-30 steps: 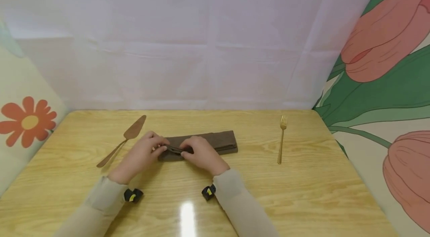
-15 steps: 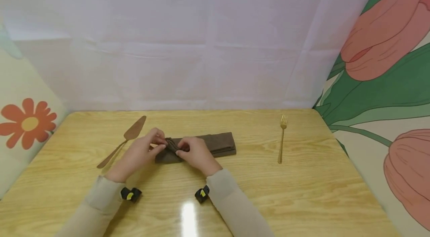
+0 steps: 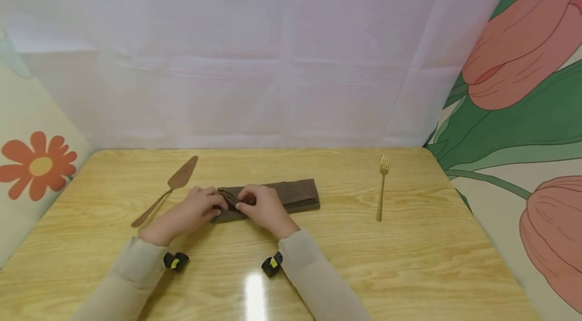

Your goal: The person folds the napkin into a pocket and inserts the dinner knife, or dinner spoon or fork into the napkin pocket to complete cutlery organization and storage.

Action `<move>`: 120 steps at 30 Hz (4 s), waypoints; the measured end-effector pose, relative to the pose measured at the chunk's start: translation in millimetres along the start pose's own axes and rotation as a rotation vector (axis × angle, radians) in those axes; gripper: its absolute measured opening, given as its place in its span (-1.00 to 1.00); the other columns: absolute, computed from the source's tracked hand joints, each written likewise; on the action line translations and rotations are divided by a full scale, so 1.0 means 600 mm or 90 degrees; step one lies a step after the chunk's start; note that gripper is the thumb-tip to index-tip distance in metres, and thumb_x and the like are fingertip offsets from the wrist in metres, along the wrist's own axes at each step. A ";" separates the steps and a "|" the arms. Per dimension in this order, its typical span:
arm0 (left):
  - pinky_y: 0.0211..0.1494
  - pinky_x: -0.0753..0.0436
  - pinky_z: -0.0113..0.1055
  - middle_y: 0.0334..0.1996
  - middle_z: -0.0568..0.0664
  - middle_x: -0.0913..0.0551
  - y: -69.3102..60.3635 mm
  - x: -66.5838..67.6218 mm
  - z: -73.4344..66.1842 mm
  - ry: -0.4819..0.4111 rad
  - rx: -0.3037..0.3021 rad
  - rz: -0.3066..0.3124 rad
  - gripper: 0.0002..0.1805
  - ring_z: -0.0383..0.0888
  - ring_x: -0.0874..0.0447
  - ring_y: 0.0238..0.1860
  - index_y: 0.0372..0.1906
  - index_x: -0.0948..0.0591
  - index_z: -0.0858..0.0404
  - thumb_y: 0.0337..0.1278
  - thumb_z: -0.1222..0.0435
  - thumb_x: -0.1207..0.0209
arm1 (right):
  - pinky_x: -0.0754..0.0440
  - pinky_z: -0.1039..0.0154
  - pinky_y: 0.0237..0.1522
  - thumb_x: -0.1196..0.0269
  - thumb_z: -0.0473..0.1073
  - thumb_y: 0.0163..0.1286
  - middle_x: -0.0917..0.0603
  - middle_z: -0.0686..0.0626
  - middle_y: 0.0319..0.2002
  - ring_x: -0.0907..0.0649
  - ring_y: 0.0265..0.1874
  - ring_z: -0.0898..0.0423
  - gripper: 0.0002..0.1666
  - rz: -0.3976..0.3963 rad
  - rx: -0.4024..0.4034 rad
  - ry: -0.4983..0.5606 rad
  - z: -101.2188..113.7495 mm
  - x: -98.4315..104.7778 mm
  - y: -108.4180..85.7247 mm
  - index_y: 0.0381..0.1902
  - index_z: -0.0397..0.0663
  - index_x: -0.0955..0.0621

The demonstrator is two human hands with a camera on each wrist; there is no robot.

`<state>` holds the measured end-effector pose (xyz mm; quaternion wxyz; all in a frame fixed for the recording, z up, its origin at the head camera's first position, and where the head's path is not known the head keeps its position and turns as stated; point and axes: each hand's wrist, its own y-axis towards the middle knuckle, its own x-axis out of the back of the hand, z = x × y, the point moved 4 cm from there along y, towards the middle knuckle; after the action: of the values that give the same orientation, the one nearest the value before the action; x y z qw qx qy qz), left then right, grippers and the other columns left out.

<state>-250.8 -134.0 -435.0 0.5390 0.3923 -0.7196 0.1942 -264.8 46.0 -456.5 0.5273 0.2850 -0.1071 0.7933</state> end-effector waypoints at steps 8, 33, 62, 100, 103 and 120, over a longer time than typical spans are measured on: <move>-0.06 -0.58 -0.14 -0.18 -0.10 -0.63 -0.004 0.009 0.000 0.024 -0.047 -0.048 -0.86 -0.06 -0.48 -0.15 -0.26 -0.76 0.12 0.16 0.43 -0.39 | -0.62 0.35 -0.29 -0.40 -0.18 0.38 -0.71 0.13 -0.32 -0.62 -0.37 0.27 -0.96 -0.029 -0.013 -0.005 0.001 -0.006 -0.001 -0.27 0.00 -0.74; -0.14 -0.71 -0.34 -0.08 -0.02 -0.68 -0.003 0.020 -0.005 -0.005 -0.138 -0.030 -0.86 -0.14 -0.72 -0.20 -0.28 -0.74 0.22 0.13 0.51 -0.37 | -0.63 0.28 -0.12 -0.36 -0.32 0.37 -0.72 0.07 -0.23 -0.65 -0.22 0.20 -0.89 0.004 0.018 -0.018 0.005 -0.013 -0.004 -0.31 0.02 -0.74; -0.14 -0.35 -0.24 -0.26 -0.31 -0.61 -0.003 0.008 0.015 -0.089 -0.063 0.088 -0.87 -0.18 -0.27 -0.24 -0.13 -0.74 0.05 0.41 0.27 -0.21 | -0.58 0.18 0.06 -0.42 -0.20 0.34 -0.68 0.15 -0.23 -0.61 -0.12 0.17 -0.93 0.049 -0.014 -0.048 -0.002 -0.013 -0.004 -0.35 0.10 -0.78; -0.19 -0.57 -0.22 -0.26 -0.09 -0.65 0.006 -0.004 0.019 -0.162 0.090 0.077 -0.92 -0.22 -0.52 -0.29 -0.21 -0.66 0.21 0.41 0.41 -0.18 | -0.34 0.07 0.02 -0.39 -0.22 0.35 -0.54 0.16 -0.37 -0.45 -0.26 0.18 -0.89 0.066 -0.025 -0.092 0.001 -0.021 -0.001 -0.40 0.06 -0.74; -0.19 -0.59 -0.21 -0.27 -0.06 -0.67 0.007 -0.005 0.019 -0.172 0.122 0.068 -0.90 -0.20 -0.54 -0.30 -0.22 -0.67 0.23 0.40 0.41 -0.17 | -0.26 0.06 -0.04 -0.37 -0.23 0.34 -0.52 0.15 -0.37 -0.42 -0.23 0.15 -0.86 0.069 -0.035 -0.101 0.003 -0.023 -0.002 -0.43 0.09 -0.71; -0.30 -0.53 -0.24 -0.40 -0.04 -0.54 0.005 0.002 0.015 -0.082 0.155 -0.026 -0.85 -0.16 -0.49 -0.38 -0.42 -0.67 0.18 0.21 0.43 -0.34 | -0.27 0.00 0.03 -0.40 -0.24 0.34 -0.52 0.14 -0.39 -0.44 -0.26 0.16 -0.82 0.048 -0.044 -0.075 0.000 -0.023 -0.004 -0.42 0.09 -0.63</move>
<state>-258.9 -139.1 -436.5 0.4435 0.4810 -0.7160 0.2436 -259.1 36.3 -464.4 0.4994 0.3090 -0.1759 0.7900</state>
